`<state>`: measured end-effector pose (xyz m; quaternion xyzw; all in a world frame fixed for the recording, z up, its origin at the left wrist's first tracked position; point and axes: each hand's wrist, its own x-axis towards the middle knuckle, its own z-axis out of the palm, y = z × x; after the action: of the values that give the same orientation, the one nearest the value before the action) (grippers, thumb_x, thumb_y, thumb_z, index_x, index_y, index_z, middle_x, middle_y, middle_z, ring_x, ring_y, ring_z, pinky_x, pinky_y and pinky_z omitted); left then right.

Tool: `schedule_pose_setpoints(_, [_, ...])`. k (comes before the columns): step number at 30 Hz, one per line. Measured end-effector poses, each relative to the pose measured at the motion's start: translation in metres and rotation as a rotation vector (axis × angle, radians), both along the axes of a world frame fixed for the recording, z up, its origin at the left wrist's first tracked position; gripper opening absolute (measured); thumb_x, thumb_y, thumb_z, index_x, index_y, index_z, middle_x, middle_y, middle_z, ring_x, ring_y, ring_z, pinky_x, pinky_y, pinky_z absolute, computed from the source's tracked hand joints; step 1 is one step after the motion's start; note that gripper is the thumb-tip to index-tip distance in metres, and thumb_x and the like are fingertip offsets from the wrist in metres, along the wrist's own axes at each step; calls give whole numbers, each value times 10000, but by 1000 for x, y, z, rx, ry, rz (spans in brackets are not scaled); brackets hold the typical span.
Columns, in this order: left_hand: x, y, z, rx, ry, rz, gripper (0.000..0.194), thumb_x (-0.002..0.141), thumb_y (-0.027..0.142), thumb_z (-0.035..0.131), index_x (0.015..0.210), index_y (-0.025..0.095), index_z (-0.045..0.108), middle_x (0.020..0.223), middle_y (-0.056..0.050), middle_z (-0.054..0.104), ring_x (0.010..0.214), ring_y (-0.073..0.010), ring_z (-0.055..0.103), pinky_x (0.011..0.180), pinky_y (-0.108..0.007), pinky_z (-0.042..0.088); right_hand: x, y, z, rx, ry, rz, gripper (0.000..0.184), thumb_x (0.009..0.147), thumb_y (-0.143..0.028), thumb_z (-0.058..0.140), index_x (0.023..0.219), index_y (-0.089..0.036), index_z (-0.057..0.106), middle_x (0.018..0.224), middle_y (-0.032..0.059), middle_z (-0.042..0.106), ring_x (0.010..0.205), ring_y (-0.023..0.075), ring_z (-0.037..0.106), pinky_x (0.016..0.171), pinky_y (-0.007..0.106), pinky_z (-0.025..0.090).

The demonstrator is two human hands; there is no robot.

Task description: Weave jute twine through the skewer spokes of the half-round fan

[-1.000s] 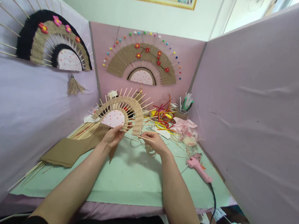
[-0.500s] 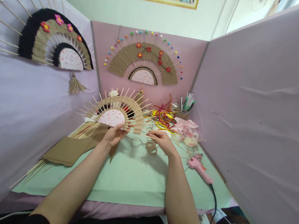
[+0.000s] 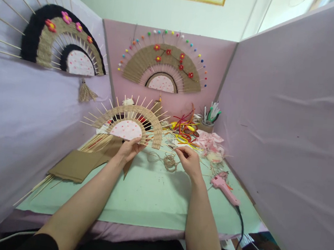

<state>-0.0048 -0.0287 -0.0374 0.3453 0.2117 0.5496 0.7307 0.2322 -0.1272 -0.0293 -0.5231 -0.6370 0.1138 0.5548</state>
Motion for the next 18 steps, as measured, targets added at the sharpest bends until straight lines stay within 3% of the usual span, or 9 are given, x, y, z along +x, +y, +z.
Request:
schedule_pose_setpoints(3, [1, 0, 0, 21, -11, 12, 227, 683, 91, 648, 907, 116, 619, 850, -79, 701, 815, -196, 668, 729, -308, 561, -9, -3, -3, 115, -68, -78, 233, 804, -370, 561, 765, -169, 671, 696, 52, 636, 607, 145, 533, 552, 264, 404])
schedule_pose_setpoints(7, [1, -2, 1, 23, -41, 19, 235, 684, 74, 642, 908, 142, 624, 868, -60, 705, 802, -174, 669, 728, -282, 558, -27, -6, -9, 187, -215, -37, 225, 841, -334, 519, 807, -179, 679, 670, 46, 624, 584, 140, 532, 567, 268, 420])
schedule_pose_setpoints(13, [2, -4, 4, 3, -58, 75, 216, 687, 80, 646, 890, 143, 609, 838, -41, 703, 788, -165, 670, 730, -273, 551, -51, -6, -19, 171, -365, 71, 234, 875, -300, 477, 929, -193, 678, 776, 70, 671, 711, 166, 609, 667, 274, 460])
schedule_pose_setpoints(18, [3, -7, 7, 4, -89, 52, 232, 686, 73, 646, 906, 133, 599, 851, -54, 702, 811, -185, 670, 703, -269, 558, -57, -5, -21, 94, -279, 112, 258, 873, -322, 473, 968, -211, 686, 833, 82, 690, 762, 189, 629, 705, 295, 473])
